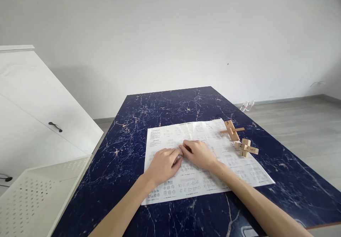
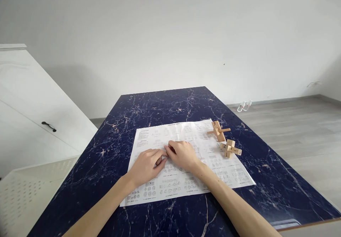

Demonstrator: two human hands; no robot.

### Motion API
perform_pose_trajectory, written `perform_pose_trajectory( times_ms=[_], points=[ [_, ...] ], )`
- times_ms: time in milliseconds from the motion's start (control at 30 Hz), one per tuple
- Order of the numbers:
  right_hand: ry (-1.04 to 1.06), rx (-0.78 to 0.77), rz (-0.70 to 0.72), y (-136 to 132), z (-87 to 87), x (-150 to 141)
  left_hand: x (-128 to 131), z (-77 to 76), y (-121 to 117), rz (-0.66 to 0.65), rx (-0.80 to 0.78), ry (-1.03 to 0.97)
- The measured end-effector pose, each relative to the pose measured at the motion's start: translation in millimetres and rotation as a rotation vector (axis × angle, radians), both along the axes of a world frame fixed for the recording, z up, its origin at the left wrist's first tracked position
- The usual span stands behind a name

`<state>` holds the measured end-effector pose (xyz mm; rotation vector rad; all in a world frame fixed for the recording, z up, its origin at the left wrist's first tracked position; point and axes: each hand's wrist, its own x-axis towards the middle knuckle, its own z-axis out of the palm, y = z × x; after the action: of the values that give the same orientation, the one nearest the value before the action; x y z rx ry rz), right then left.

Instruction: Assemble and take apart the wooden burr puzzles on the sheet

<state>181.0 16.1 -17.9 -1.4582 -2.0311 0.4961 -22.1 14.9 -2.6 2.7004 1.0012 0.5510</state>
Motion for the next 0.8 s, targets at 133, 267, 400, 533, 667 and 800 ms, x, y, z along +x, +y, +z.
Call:
perform_pose_trajectory(
  times_ms=[133, 267, 400, 533, 667, 800],
  points=[
    [0.019, 0.003, -0.016, -0.8, -0.9, -0.9, 0.4, 0.7, -0.2, 0.002, 0.000, 0.003],
    [0.101, 0.005, -0.074, -1.8, 1.5, -1.6, 0.6, 1.8, -0.5, 0.010, -0.011, 0.001],
    [0.279, -0.008, -0.184, -0.3, 5.5, -0.4, 0.4, 2.0, -0.3, 0.015, -0.030, 0.004],
    [0.290, -0.011, -0.180, 0.4, 6.0, -0.3, 0.4, 2.3, -0.4, 0.015, -0.042, 0.012],
    [0.259, -0.009, -0.157, -1.3, 5.6, -2.1, 0.9, 3.4, -0.9, 0.019, -0.039, 0.012],
    [0.267, -0.015, -0.163, -2.3, 6.8, -2.8, 1.3, 4.5, -1.4, 0.016, -0.043, 0.014]
  ],
)
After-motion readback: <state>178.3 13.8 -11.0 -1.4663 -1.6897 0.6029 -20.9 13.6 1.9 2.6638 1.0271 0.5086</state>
